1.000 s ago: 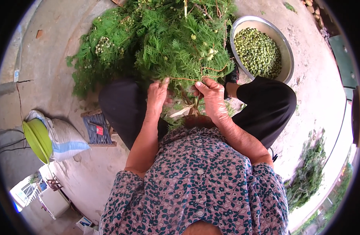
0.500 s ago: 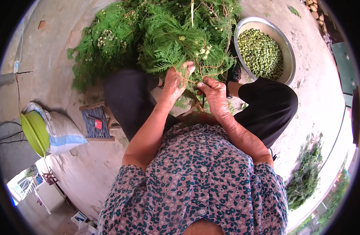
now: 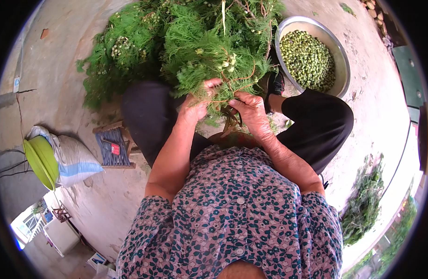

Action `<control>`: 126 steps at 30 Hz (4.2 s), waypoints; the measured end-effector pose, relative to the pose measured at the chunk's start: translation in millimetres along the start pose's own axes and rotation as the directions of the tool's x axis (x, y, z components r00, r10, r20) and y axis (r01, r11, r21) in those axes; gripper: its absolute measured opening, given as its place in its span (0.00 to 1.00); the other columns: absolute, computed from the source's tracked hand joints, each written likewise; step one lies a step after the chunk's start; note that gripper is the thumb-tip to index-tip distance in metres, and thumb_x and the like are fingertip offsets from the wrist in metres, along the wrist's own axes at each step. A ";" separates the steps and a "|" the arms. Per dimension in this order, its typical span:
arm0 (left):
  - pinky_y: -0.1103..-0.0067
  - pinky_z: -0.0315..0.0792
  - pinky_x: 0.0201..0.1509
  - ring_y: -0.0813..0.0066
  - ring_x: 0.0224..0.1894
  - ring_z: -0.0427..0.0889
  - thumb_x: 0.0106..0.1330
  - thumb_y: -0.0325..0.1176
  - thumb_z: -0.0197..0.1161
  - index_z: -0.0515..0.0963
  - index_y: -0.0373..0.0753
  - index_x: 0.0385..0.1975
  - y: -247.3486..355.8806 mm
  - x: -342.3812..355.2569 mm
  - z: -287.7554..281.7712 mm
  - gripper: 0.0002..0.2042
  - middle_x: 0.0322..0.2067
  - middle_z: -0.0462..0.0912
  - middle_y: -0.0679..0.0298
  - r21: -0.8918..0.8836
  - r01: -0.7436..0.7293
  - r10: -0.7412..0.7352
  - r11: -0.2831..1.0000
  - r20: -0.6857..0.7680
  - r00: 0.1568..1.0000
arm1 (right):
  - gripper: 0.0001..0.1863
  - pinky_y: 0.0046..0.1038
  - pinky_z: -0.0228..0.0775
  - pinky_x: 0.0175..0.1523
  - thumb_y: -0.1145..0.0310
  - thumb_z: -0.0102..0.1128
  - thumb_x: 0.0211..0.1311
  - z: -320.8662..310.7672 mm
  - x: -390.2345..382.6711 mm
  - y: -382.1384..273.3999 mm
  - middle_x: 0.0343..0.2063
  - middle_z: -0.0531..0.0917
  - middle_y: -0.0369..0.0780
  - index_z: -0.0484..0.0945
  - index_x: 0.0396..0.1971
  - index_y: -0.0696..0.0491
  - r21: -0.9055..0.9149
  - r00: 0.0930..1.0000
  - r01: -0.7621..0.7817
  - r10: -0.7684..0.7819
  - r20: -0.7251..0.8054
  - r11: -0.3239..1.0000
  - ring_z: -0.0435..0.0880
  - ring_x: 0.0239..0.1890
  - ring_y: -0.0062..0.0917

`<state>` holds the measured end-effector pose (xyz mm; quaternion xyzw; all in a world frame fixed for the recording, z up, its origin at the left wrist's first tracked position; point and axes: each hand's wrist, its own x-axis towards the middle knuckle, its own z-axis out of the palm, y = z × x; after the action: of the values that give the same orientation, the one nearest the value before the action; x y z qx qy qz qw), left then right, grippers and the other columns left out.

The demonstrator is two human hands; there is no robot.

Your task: The person picks small green seeds from branches of a plant and places them into a metal bowl.

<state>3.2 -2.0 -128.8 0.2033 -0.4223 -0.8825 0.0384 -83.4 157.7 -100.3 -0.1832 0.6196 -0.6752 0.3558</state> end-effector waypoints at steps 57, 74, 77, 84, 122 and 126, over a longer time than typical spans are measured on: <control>0.80 0.73 0.32 0.72 0.28 0.78 0.56 0.23 0.59 0.74 0.30 0.33 27.9 -1.0 33.5 0.07 0.27 0.78 0.61 0.050 -0.071 0.083 0.996 -0.324 0.942 | 0.15 0.19 0.68 0.33 0.83 0.52 0.52 -61.3 38.8 -0.6 0.30 0.77 0.34 0.73 0.40 0.54 0.364 0.986 -0.142 0.100 0.133 0.920 0.76 0.29 0.18; 0.80 0.73 0.30 0.72 0.26 0.78 0.55 0.23 0.59 0.74 0.31 0.33 26.1 1.5 33.4 0.06 0.27 0.79 0.61 0.007 -0.105 0.101 0.994 -0.355 0.929 | 0.09 0.31 0.67 0.26 0.77 0.58 0.48 -63.1 36.5 -6.2 0.17 0.74 0.43 0.65 0.18 0.58 -0.677 0.934 0.317 -0.342 0.102 0.664 0.74 0.21 0.37; 0.80 0.72 0.29 0.72 0.25 0.77 0.56 0.24 0.58 0.74 0.31 0.32 19.3 3.6 37.1 0.06 0.25 0.78 0.60 0.014 -0.077 0.077 0.997 -0.358 0.931 | 0.08 0.33 0.68 0.28 0.73 0.59 0.45 -61.9 37.6 4.6 0.20 0.74 0.45 0.68 0.17 0.57 -0.771 0.905 0.295 -0.425 0.035 0.565 0.74 0.26 0.42; 0.82 0.71 0.31 0.76 0.26 0.77 0.54 0.24 0.60 0.75 0.30 0.31 22.7 1.1 45.4 0.06 0.26 0.79 0.62 0.150 -0.167 0.211 0.974 -0.354 0.911 | 0.09 0.26 0.71 0.26 0.74 0.54 0.54 -87.0 48.2 7.4 0.23 0.78 0.39 0.74 0.34 0.60 -0.099 0.945 -0.033 -0.001 -0.328 0.995 0.78 0.20 0.30; 0.78 0.73 0.36 0.73 0.31 0.78 0.48 0.22 0.66 0.72 0.32 0.38 20.5 4.7 64.4 0.16 0.31 0.79 0.59 0.168 -0.060 0.096 0.984 -0.211 0.973 | 0.35 0.18 0.64 0.22 0.80 0.47 0.55 -17.1 32.1 -43.3 0.25 0.75 0.37 0.45 0.62 0.49 -0.298 0.958 0.012 0.075 0.277 0.954 0.68 0.18 0.15; 0.78 0.73 0.34 0.74 0.30 0.78 0.48 0.22 0.65 0.73 0.32 0.37 17.3 6.5 70.3 0.15 0.31 0.79 0.59 0.173 -0.090 0.139 0.981 -0.295 0.945 | 0.36 0.20 0.65 0.23 0.79 0.48 0.54 -18.5 36.6 -25.6 0.25 0.75 0.38 0.45 0.62 0.49 -0.451 0.963 0.174 -0.055 0.265 0.875 0.68 0.17 0.16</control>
<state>-32.1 36.7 -78.4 0.3150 -0.4906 -0.8006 0.1387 -127.5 144.3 -85.7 -0.3821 0.7043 -0.4971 0.3330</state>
